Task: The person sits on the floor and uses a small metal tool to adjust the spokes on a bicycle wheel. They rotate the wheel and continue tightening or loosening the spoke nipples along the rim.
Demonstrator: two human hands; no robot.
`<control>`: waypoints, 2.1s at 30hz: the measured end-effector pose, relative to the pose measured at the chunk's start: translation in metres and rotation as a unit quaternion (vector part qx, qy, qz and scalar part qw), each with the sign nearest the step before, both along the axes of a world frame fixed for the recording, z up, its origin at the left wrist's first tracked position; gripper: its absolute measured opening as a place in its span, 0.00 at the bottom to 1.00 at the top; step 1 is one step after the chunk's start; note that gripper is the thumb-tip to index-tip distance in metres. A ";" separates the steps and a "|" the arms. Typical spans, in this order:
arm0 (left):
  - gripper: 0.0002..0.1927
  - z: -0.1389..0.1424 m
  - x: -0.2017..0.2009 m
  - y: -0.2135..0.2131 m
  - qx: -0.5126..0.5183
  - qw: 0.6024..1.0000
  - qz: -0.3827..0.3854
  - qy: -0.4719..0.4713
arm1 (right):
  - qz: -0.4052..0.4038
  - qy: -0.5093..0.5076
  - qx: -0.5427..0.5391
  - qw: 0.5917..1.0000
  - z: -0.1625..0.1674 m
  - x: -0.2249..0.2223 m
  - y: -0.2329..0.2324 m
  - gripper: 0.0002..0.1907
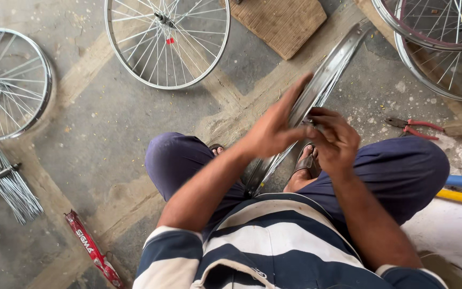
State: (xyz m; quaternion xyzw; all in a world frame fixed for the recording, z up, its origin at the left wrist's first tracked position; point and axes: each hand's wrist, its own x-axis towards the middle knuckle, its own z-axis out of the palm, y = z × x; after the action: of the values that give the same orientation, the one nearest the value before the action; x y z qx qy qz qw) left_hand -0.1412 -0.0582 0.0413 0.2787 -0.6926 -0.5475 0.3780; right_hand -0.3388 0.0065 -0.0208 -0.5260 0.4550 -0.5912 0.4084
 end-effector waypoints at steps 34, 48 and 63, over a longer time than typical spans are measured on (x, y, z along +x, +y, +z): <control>0.57 0.009 0.012 0.051 0.155 0.986 0.020 0.065 | 0.174 -0.138 0.164 0.961 -0.004 0.019 -0.034 0.20; 0.60 0.005 0.017 0.050 0.199 0.977 0.045 0.056 | 0.167 -0.265 0.142 0.939 -0.012 0.009 -0.030 0.18; 0.61 0.000 0.019 0.055 0.195 0.977 0.040 0.075 | 0.187 -0.351 0.159 0.904 -0.017 0.002 -0.029 0.11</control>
State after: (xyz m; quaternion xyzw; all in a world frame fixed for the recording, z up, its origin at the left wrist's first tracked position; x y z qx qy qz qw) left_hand -0.1226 -0.0036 0.0417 0.3325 -0.5308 -0.6759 0.3885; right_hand -0.3364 -0.0222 -0.0379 -0.2882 0.2638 -0.5700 0.7228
